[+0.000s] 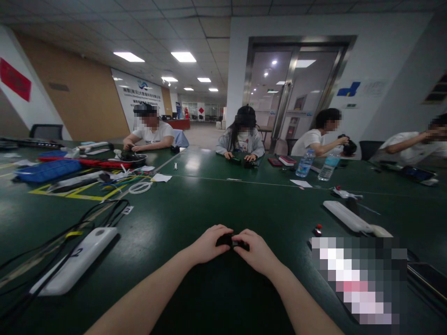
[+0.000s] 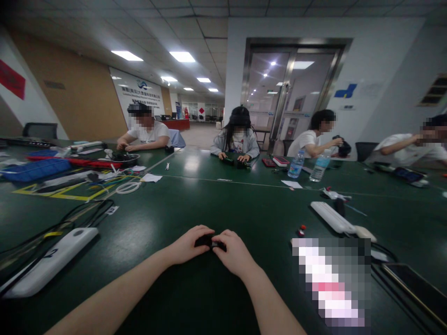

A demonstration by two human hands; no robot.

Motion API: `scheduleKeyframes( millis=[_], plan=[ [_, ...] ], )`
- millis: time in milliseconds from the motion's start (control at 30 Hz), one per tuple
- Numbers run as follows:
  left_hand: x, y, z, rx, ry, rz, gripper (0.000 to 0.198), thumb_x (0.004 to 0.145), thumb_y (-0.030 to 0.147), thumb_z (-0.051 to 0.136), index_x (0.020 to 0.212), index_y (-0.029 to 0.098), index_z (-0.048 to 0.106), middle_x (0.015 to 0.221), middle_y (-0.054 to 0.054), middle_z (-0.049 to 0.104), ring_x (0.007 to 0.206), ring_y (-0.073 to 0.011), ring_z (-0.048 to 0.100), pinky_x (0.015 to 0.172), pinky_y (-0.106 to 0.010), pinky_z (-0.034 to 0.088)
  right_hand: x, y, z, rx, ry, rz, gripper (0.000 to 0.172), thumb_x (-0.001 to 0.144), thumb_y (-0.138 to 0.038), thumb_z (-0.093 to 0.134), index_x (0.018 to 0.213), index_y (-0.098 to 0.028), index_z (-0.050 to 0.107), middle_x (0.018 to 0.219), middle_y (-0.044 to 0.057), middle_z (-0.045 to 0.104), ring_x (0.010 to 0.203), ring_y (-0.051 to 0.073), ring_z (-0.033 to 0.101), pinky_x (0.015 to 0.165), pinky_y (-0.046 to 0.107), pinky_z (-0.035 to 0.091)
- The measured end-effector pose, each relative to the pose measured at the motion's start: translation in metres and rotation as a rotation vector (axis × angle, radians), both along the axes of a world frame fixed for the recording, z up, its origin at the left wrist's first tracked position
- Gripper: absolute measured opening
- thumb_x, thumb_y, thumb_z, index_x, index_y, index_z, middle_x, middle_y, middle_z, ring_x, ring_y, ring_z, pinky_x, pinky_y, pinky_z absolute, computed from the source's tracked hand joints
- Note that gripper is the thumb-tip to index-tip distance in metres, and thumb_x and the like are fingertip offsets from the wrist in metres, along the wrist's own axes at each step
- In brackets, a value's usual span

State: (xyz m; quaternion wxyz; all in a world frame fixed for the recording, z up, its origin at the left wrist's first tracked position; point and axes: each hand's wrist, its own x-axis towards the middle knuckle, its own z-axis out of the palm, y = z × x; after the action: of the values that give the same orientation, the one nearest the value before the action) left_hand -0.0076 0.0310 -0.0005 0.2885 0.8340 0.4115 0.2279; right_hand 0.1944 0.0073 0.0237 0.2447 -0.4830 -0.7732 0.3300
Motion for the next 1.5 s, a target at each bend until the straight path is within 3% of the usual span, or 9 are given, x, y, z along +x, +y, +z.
scheduleKeyframes(
  millis=[100,267,733,933,1133,1233,1333,1400,1500],
  plan=[
    [0.001,-0.002,0.002,-0.004,-0.015,0.027,0.042,0.077,0.026,0.061,0.117,0.023,0.050,0.117,-0.005,0.055,0.108,-0.0203,0.050,0.095,-0.038,0.039,0.000,0.002,-0.002,-0.006,-0.034,-0.019,0.026,0.076,-0.026,0.059,0.101,-0.029,0.067,0.100,0.003,0.057,0.093,0.019,0.053,0.081,0.034,0.042],
    [0.001,-0.006,0.008,0.067,0.026,-0.045,0.025,0.081,0.024,0.057,0.106,0.025,0.054,0.113,-0.003,0.054,0.106,-0.0186,0.050,0.095,-0.037,0.039,0.001,0.003,-0.002,-0.062,-0.052,-0.045,0.026,0.074,-0.027,0.060,0.099,-0.031,0.068,0.085,0.001,0.058,0.079,0.018,0.052,0.071,0.032,0.042],
    [-0.001,-0.006,0.009,0.089,0.111,-0.071,0.027,0.083,0.023,0.054,0.107,0.033,0.062,0.118,-0.001,0.048,0.110,-0.0191,0.047,0.097,-0.037,0.038,0.004,0.008,-0.004,-0.102,-0.052,-0.040,0.024,0.073,-0.033,0.062,0.096,-0.033,0.069,0.087,0.000,0.056,0.075,0.016,0.052,0.067,0.030,0.041],
    [-0.012,0.004,0.007,0.133,0.173,-0.043,0.030,0.085,0.028,0.051,0.111,0.037,0.062,0.118,-0.001,0.050,0.110,-0.0194,0.047,0.097,-0.037,0.037,0.011,0.014,-0.010,-0.100,0.045,-0.140,0.032,0.073,-0.034,0.061,0.103,-0.026,0.066,0.079,0.000,0.055,0.071,0.015,0.051,0.065,0.031,0.042],
    [-0.079,0.033,-0.002,0.166,0.214,0.287,0.030,0.085,0.031,0.047,0.110,0.035,0.063,0.115,-0.001,0.054,0.104,-0.0175,0.052,0.094,-0.031,0.039,0.028,0.024,-0.021,-0.101,0.198,-0.324,0.027,0.077,-0.033,0.056,0.101,-0.025,0.065,0.080,0.000,0.059,0.075,0.016,0.055,0.072,0.034,0.045],
    [-0.123,0.040,-0.002,0.094,0.296,0.706,0.034,0.085,0.037,0.043,0.114,0.034,0.061,0.114,-0.004,0.057,0.103,-0.0213,0.054,0.088,-0.034,0.043,0.033,0.027,-0.025,-0.097,0.222,-0.400,0.023,0.076,-0.031,0.056,0.097,-0.024,0.066,0.080,0.000,0.060,0.075,0.017,0.056,0.073,0.035,0.045],
    [-0.148,0.039,0.002,-0.036,0.356,1.144,0.043,0.084,0.047,0.038,0.120,0.034,0.057,0.109,-0.010,0.059,0.102,-0.0293,0.055,0.081,-0.041,0.045,0.034,0.029,-0.027,-0.088,0.228,-0.420,0.022,0.076,-0.030,0.057,0.095,-0.024,0.066,0.079,0.000,0.061,0.075,0.017,0.057,0.073,0.035,0.045],
    [-0.151,0.036,0.004,-0.055,0.373,1.266,0.046,0.083,0.049,0.037,0.121,0.032,0.056,0.109,-0.012,0.059,0.102,-0.0327,0.055,0.079,-0.043,0.045,0.034,0.029,-0.028,-0.087,0.235,-0.418,0.023,0.076,-0.030,0.057,0.095,-0.024,0.066,0.079,0.000,0.061,0.075,0.017,0.057,0.073,0.035,0.045],
    [-0.145,0.034,0.005,-0.027,0.386,1.306,0.044,0.083,0.045,0.036,0.120,0.032,0.057,0.110,-0.015,0.058,0.105,-0.0344,0.053,0.081,-0.043,0.043,0.034,0.029,-0.028,-0.098,0.243,-0.413,0.023,0.076,-0.031,0.056,0.096,-0.024,0.066,0.083,0.001,0.062,0.078,0.018,0.058,0.075,0.036,0.045]
  ],
)
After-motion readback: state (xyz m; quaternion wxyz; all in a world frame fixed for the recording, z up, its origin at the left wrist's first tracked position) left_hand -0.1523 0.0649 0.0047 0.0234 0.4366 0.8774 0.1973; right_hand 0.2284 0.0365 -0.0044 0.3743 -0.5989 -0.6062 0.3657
